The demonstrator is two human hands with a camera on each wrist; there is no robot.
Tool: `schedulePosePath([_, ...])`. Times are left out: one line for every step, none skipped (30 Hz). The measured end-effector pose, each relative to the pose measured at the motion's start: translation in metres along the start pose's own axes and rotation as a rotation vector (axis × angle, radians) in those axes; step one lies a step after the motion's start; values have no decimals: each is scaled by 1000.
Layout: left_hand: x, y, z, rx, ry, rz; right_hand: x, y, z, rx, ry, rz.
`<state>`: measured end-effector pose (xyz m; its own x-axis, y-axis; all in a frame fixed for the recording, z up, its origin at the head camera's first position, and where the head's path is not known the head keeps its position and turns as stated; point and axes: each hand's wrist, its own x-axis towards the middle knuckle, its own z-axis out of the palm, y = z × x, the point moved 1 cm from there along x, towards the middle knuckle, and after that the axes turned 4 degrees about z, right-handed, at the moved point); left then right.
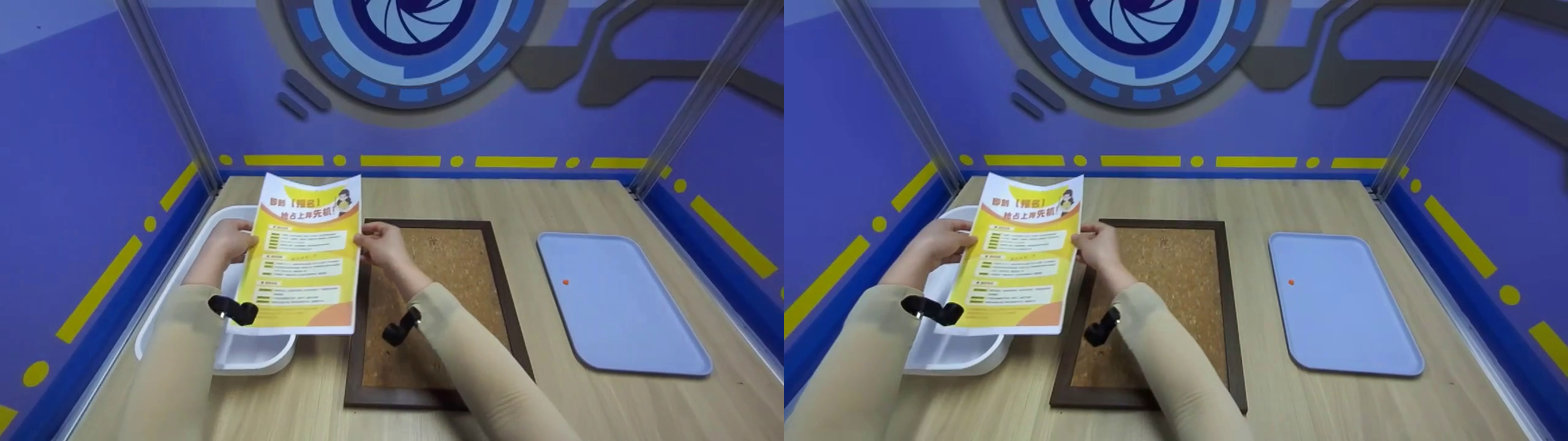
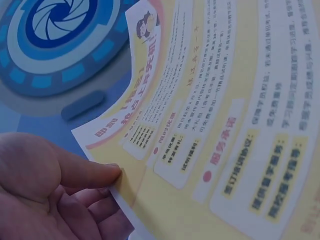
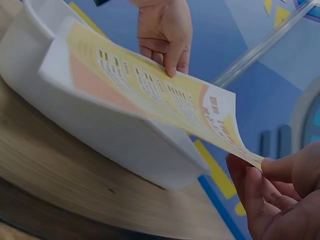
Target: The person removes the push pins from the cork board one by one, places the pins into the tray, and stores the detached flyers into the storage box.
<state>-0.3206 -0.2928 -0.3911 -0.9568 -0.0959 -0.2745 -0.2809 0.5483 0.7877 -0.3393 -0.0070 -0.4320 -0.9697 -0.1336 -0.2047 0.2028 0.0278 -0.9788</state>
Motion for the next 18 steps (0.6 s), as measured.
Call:
schedulePosePath([2, -6, -2, 1, 1, -10, -1, 2, 6, 2, -3, 5])
schedulePosePath([3, -11, -4, 0, 1, -24, -1, 4, 12, 12, -9, 14])
schedulePosePath([5, -17, -6, -3, 2, -42, -2, 5, 18, 21, -16, 23])
schedulePosePath([7, -22, -8, -9, 2, -54, -3, 6, 24, 33, -27, 32])
schedulePosePath([8, -28, -10, -12, 1, -65, -4, 7, 29, 39, -39, 37])
schedulePosePath([10, -32, -13, -11, 0, -78, -6, 7, 34, 46, -52, 44])
schedulePosePath([11, -37, -14, -7, -3, -87, -7, 8, 38, 46, -65, 51])
schedulePosePath([12, -41, -17, -10, -9, -95, -9, 8, 42, 42, -81, 55])
schedulePosePath([13, -45, -18, -13, -18, -99, -10, 8, 45, 35, -98, 57])
schedulePosePath([14, -49, -19, -16, -25, -104, -11, 8, 48, 26, -118, 58])
schedulePosePath([14, -52, -20, -26, -33, -120, -13, 8, 51, 13, -135, 59])
schedulePosePath([14, -55, -21, -35, -37, -143, -15, 8, 53, -7, -151, 59])
schedulePosePath([14, -58, -22, -51, -40, -170, -16, 9, 55, -25, -167, 61])
schedulePosePath([14, -61, -23, -64, -38, -192, -17, 9, 58, -42, -182, 63])
schedulePosePath([13, -63, -23, -76, -37, -218, -18, 10, 59, -60, -196, 64])
schedulePosePath([12, -66, -24, -84, -32, -240, -19, 11, 61, -75, -207, 68])
schedulePosePath([11, -68, -24, -93, -30, -253, -20, 11, 63, -88, -217, 72])
schedulePosePath([11, -70, -24, -93, -27, -262, -21, 12, 64, -103, -224, 76])
